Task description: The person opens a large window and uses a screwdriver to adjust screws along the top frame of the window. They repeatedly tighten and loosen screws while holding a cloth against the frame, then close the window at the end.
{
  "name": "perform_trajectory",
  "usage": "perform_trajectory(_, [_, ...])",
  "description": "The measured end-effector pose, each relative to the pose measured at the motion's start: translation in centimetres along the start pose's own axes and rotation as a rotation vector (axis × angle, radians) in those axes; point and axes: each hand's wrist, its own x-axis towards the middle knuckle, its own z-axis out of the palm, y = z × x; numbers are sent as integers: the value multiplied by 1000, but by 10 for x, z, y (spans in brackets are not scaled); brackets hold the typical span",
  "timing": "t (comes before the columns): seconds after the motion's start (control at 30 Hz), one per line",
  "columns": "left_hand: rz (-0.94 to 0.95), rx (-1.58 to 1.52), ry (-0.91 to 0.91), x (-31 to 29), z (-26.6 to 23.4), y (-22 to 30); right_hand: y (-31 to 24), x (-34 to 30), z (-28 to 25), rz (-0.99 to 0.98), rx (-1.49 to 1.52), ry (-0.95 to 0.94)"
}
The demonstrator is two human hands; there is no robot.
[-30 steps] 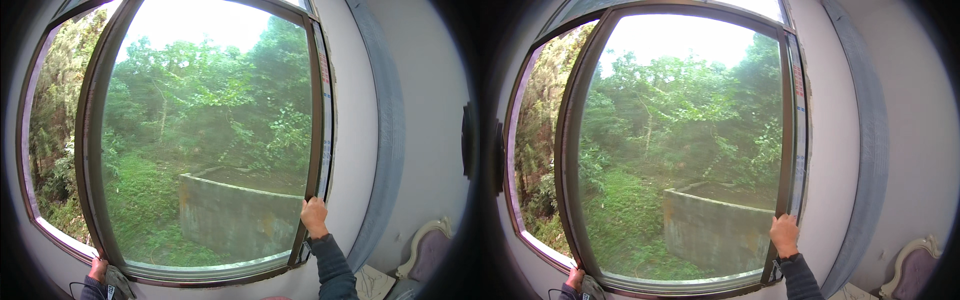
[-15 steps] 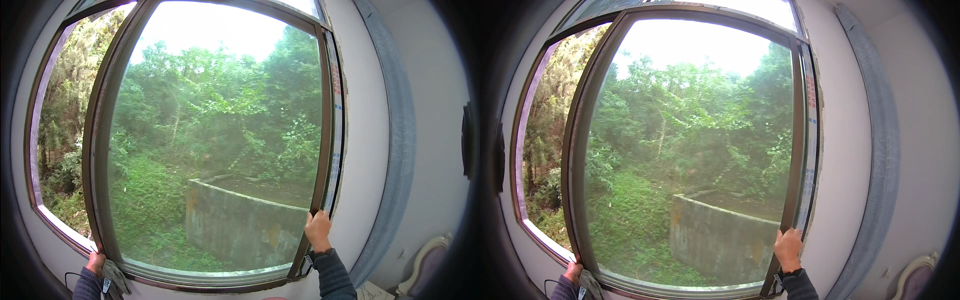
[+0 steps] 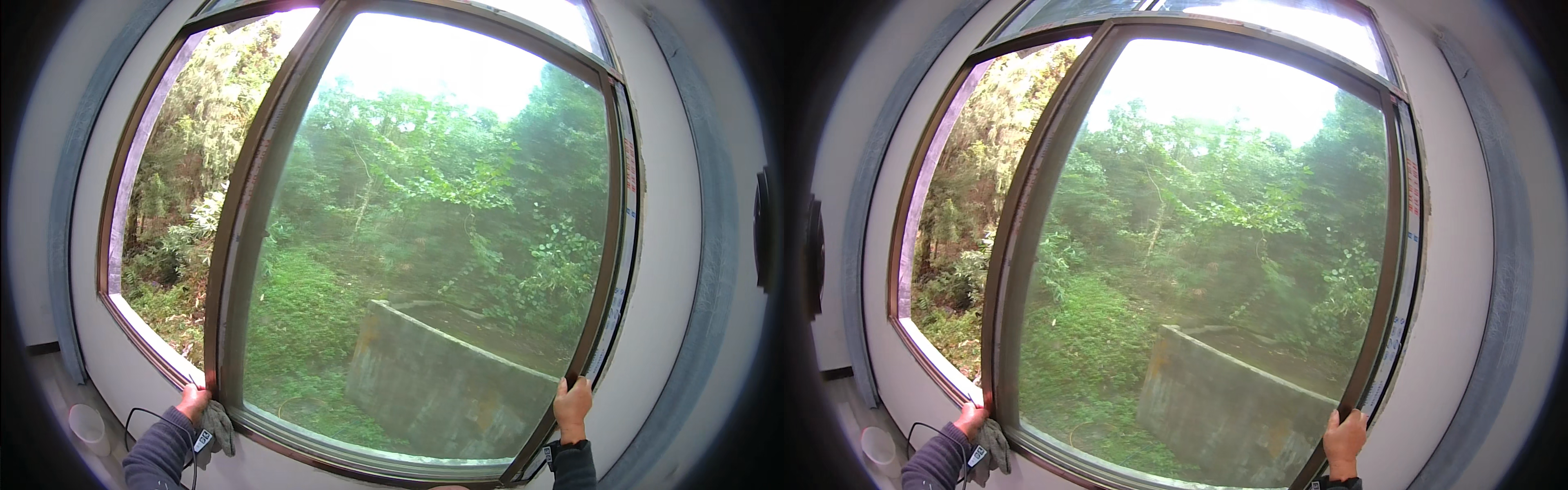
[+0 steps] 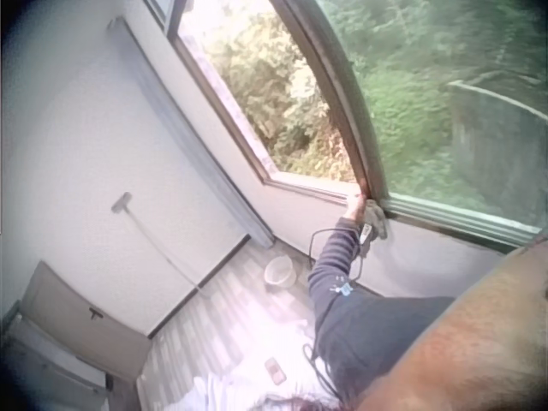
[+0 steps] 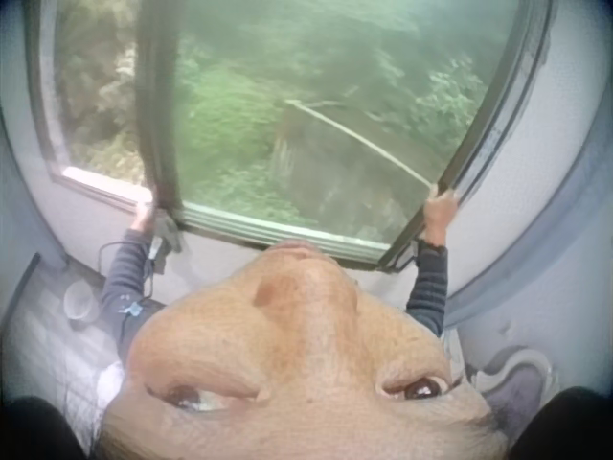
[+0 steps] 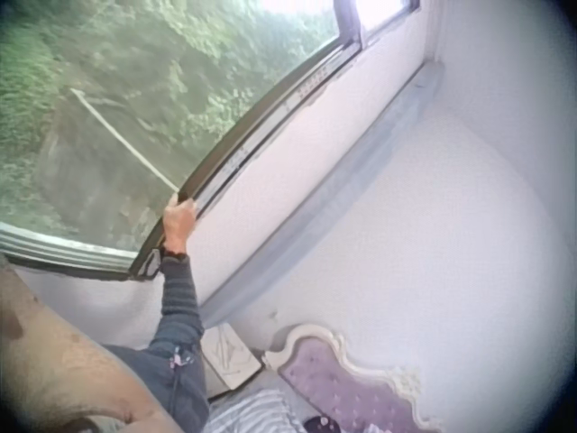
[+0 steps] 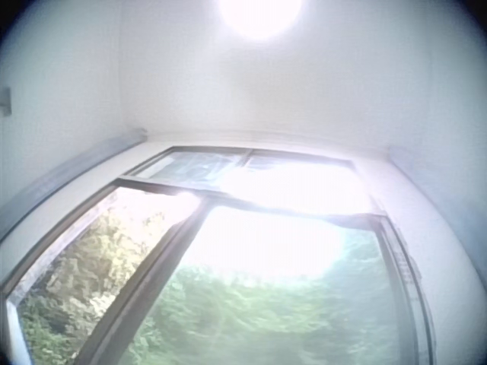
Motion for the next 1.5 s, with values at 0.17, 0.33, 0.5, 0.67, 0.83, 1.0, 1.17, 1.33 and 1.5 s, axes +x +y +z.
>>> perform_trajectory(0.17, [51, 48, 25, -1, 2, 1, 2, -6, 12, 98, -5, 15])
perform_trajectory(0.33, [-24, 112, 9, 15, -4, -8, 9, -7, 39, 65, -113, 139])
perform_trajectory(0.5, [-53, 164, 0, 28, -4, -2, 21, -8, 36, -3, -87, 135])
perform_trajectory(0.67, [-3, 206, -16, 29, -6, -4, 19, -9, 34, 11, -12, 125])
perform_trajectory(0.83, [236, 82, -203, 40, -24, -26, 23, -12, 33, 55, 73, 14])
perform_trajectory(1.0, [149, 154, -320, 75, -55, -34, 34, -35, 23, 142, 204, -150])
perform_trajectory(1.17, [49, 57, -502, 102, -58, -36, 37, -70, 29, 252, 264, -148])
perform_trajectory(1.33, [-65, 24, -461, 117, -62, -42, 32, -88, 56, 241, 336, 59])
perform_trajectory(1.5, [-33, 79, -439, 137, -76, -53, 18, -90, 72, 281, 251, 196])
